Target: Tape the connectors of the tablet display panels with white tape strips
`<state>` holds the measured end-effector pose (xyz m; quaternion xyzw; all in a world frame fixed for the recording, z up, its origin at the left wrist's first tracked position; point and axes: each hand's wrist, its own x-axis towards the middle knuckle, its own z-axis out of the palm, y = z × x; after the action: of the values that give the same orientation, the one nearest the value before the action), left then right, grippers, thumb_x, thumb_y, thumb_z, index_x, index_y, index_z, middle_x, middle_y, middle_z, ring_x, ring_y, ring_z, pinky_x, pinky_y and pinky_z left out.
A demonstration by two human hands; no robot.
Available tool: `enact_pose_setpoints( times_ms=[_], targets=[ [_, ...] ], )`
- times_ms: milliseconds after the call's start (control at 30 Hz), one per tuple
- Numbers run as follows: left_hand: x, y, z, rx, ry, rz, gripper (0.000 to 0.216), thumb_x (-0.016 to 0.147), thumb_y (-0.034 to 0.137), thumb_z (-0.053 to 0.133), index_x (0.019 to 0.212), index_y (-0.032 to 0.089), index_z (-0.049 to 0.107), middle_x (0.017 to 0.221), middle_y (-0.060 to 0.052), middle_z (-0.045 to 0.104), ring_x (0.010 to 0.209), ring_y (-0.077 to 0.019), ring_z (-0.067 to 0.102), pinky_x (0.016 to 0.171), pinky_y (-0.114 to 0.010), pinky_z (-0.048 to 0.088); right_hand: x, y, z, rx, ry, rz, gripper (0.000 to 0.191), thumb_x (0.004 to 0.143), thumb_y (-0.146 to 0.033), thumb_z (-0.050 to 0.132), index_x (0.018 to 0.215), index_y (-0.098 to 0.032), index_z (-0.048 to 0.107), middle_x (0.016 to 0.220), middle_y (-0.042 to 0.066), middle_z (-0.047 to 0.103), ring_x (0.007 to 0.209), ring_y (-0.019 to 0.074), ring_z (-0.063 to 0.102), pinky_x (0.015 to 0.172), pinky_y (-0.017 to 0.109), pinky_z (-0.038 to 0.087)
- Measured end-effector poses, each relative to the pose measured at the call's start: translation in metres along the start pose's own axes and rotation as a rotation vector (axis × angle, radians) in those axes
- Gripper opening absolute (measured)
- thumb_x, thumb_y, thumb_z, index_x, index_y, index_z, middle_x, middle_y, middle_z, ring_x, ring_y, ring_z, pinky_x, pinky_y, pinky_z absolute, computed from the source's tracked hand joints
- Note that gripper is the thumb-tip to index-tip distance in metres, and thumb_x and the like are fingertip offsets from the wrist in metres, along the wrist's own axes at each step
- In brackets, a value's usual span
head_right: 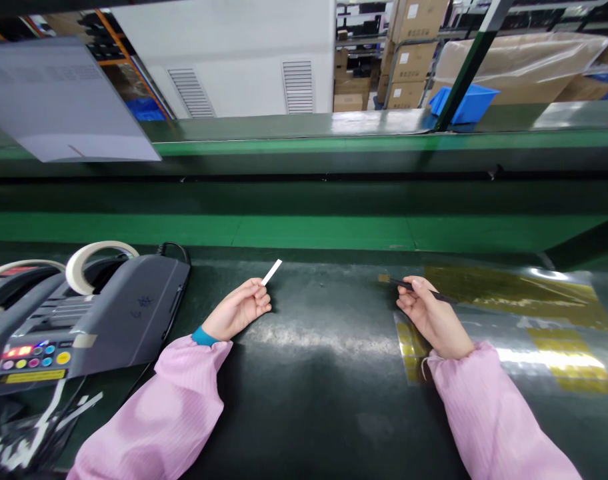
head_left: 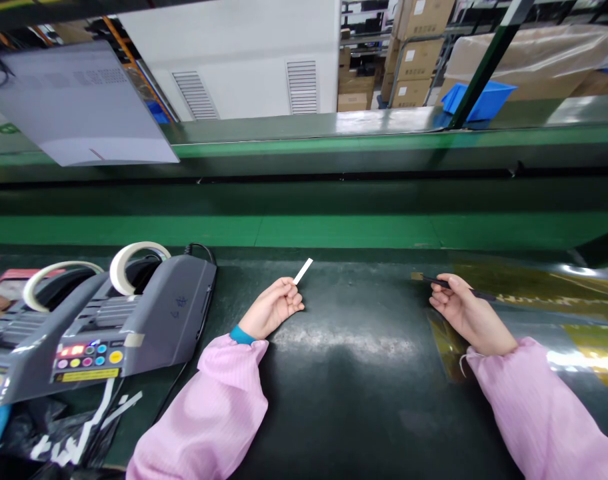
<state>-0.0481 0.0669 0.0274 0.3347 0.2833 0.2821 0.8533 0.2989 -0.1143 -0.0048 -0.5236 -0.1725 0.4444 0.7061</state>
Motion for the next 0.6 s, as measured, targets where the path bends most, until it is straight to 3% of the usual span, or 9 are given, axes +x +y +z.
enact_pose_setpoints(
  times_ms=[300, 367, 500, 600],
  targets=[
    [0.0, 0.0, 0.001, -0.003, 0.014, -0.001, 0.017, 0.08, 0.016, 0.075, 0.089, 0.015, 0.061, 0.069, 0.002, 0.052, 0.065, -0.0122, 0.056, 0.067, -0.027, 0.057, -0.001, -0.001, 0.002, -0.033, -0.027, -0.028, 0.035, 0.067, -0.048, 0.089, 0.09, -0.028, 0.07, 0.076, -0.001, 0.068, 0.06, 0.0103, 0.054, 0.061, 0.025, 0.052],
    [0.0, -0.001, 0.0, -0.003, 0.018, 0.0, 0.016, 0.08, 0.016, 0.074, 0.089, 0.015, 0.06, 0.069, 0.002, 0.051, 0.065, -0.0123, 0.056, 0.068, -0.028, 0.057, -0.004, 0.0, 0.005, -0.122, -0.011, -0.114, 0.034, 0.072, -0.05, 0.085, 0.091, -0.027, 0.068, 0.078, 0.001, 0.069, 0.062, 0.0117, 0.056, 0.061, 0.026, 0.052],
    [0.001, 0.0, -0.001, -0.015, 0.017, 0.0, 0.016, 0.08, 0.015, 0.073, 0.089, 0.015, 0.06, 0.07, 0.002, 0.051, 0.065, -0.0125, 0.056, 0.067, -0.028, 0.057, -0.016, 0.004, 0.023, -0.436, 0.029, -0.448, 0.025, 0.085, -0.046, 0.075, 0.094, -0.025, 0.065, 0.077, 0.001, 0.069, 0.063, 0.0144, 0.06, 0.063, 0.03, 0.051],
    [0.001, 0.001, 0.0, -0.037, 0.008, -0.004, 0.016, 0.08, 0.013, 0.073, 0.089, 0.014, 0.06, 0.07, 0.001, 0.052, 0.065, -0.0128, 0.057, 0.067, -0.028, 0.058, -0.024, 0.01, 0.044, -0.586, -0.054, -0.573, 0.019, 0.091, -0.044, 0.068, 0.095, -0.025, 0.064, 0.081, 0.002, 0.068, 0.065, 0.0161, 0.061, 0.064, 0.031, 0.052]
  ],
)
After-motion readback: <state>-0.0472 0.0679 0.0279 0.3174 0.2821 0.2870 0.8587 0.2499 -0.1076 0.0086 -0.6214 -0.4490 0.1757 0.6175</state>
